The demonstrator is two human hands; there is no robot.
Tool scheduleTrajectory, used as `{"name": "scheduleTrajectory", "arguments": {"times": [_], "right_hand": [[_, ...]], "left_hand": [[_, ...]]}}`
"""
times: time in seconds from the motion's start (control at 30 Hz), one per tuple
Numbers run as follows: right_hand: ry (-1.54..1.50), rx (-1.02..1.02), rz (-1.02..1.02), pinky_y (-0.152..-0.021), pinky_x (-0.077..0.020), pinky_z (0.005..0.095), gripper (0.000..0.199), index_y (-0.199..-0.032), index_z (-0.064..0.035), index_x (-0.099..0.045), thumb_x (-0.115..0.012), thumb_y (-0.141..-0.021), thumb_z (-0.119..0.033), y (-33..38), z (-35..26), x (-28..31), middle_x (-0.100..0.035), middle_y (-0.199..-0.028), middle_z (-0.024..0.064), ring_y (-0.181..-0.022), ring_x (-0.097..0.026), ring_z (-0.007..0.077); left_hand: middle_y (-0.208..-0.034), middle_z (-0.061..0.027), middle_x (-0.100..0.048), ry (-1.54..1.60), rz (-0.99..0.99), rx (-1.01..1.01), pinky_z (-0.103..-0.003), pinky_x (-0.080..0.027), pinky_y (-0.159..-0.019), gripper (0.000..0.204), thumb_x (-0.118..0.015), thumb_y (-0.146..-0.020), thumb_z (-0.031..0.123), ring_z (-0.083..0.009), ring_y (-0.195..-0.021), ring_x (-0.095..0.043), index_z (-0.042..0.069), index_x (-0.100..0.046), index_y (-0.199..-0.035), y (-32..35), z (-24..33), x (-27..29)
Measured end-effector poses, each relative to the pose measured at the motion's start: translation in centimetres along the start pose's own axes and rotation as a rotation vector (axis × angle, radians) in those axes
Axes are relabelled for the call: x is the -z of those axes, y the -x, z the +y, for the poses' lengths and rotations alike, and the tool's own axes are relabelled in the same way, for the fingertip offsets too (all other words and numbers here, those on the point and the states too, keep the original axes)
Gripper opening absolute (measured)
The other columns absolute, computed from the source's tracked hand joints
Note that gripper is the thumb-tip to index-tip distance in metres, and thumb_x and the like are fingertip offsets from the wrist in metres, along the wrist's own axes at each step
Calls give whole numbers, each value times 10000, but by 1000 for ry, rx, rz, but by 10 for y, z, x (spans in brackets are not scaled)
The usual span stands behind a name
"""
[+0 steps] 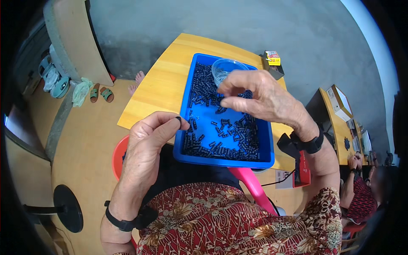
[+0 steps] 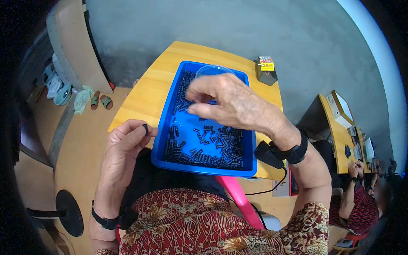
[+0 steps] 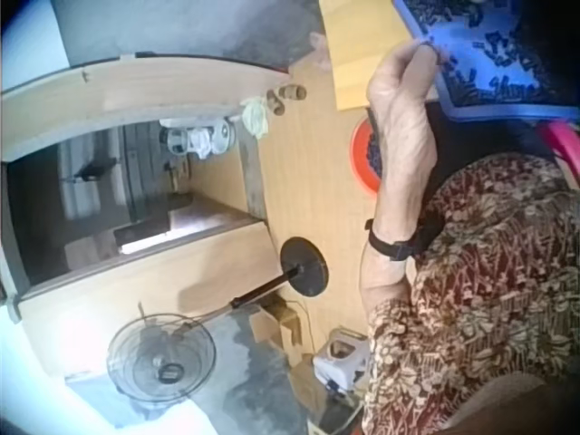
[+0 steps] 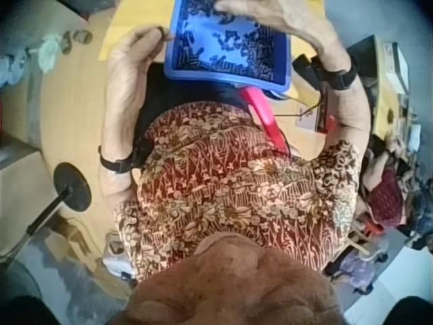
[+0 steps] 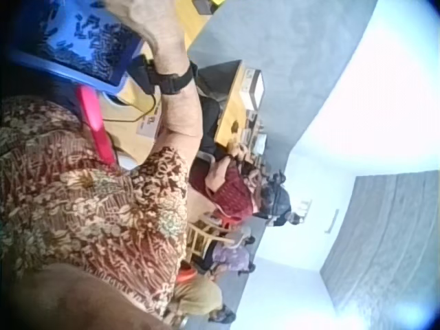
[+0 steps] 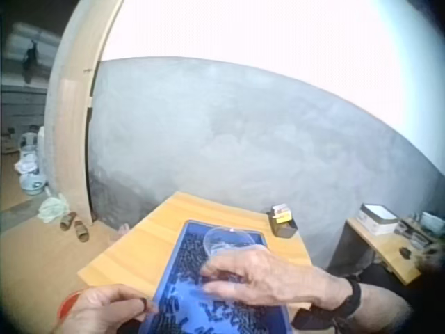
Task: Sorting small black plastic components on a blue tray and putting specific ones into a small bowl.
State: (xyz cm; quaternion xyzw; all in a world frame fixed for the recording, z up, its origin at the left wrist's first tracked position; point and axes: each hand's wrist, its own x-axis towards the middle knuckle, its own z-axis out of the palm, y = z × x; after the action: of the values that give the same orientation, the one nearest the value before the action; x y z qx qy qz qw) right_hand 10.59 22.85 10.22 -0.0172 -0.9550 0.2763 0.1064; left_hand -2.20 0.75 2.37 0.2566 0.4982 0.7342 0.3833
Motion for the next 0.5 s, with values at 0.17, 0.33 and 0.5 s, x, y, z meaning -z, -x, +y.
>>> {"name": "scheduleTrajectory", "arguments": {"times": [0.17, 0.33, 0.5], "right_hand": [[105, -124, -189, -713, -527, 405, 161, -967, -14, -650, -685, -843, -110, 23, 42, -4, -673, -812, 162, -781, -667, 318], [178, -109, -285, -702, -528, 420, 105, -900, -37, -650, -674, -830, -112, 36, 62, -20, -671, -791, 154, -772, -668, 344], [-129, -169, -516, -726, -520, 400, 179, -965, -23, -635, -693, -825, -119, 46, 37, -42, -669, -831, 125, -825, -670, 304]], "left_hand": [[-960, -53, -699, -2, 15, -26, -262, -428, -867, 157, -634, -918, 140, -92, -888, -579, 22, -689, -1006, 0, -1, 2], [-954, -50, -699, 8, 32, -25, -242, -434, -849, 160, -626, -919, 144, -75, -875, -569, 26, -685, -1009, 0, -2, 3], [-951, -49, -702, 0, 45, -21, -231, -437, -828, 158, -633, -915, 145, -64, -859, -561, 28, -686, -1008, 0, -5, 4]]}}
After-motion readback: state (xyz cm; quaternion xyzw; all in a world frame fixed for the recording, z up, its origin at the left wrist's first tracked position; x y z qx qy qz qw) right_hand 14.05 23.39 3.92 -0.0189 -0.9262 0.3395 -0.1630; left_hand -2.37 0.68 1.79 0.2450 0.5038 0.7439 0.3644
